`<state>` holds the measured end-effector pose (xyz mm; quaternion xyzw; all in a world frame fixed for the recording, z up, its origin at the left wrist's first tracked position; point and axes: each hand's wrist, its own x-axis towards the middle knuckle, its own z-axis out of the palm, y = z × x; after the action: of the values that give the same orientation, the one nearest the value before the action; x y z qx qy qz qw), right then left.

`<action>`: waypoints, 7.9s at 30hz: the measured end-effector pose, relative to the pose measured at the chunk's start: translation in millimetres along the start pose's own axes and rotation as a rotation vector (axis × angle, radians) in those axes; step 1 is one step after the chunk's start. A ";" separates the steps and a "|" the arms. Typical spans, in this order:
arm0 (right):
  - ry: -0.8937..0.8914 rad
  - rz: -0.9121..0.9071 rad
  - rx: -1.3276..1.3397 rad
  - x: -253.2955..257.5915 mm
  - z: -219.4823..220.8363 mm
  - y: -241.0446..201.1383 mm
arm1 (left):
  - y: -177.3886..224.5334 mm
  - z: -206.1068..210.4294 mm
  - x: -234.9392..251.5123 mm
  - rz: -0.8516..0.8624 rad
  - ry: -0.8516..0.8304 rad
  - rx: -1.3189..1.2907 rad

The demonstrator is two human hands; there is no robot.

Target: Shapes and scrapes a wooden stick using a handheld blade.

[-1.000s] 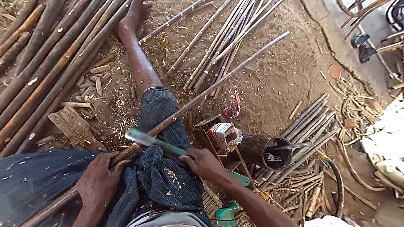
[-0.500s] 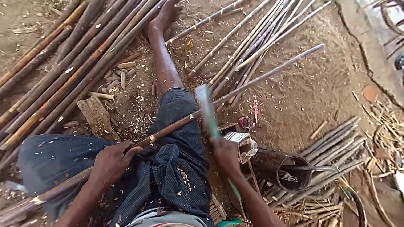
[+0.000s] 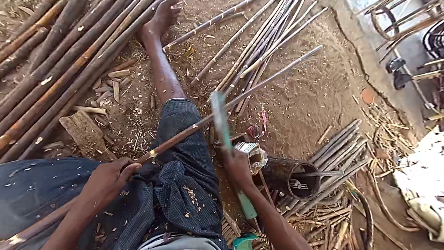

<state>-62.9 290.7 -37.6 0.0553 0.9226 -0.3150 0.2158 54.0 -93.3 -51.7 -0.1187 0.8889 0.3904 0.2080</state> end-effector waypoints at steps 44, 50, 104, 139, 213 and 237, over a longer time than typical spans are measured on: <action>0.006 0.052 -0.030 4.6 4.8 2.5 | -4.8 -31.7 29.1 -0.046 -0.362 -0.475; -0.102 -0.009 -0.128 -6.6 6.8 -7.1 | -3.1 -36.6 28.3 -0.086 -0.409 -0.522; -0.247 -0.077 -0.204 0.0 13.8 -21.4 | 1.9 -20.7 37.4 -0.080 -0.214 -0.296; 0.201 0.060 0.268 20.1 -20.6 0.7 | 12.2 2.0 11.1 0.050 0.186 0.146; -0.142 -0.104 -0.156 0.9 18.3 -17.4 | 6.7 -37.0 54.6 -0.065 -0.384 -0.431; -0.103 -0.080 -0.136 1.9 14.3 -19.0 | -6.1 -42.4 71.2 -0.076 -0.492 -0.568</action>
<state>-64.0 266.9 -38.0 -0.0125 0.9310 -0.2625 0.2533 -18.5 -132.4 -62.7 -0.1074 0.6637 0.6301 0.3884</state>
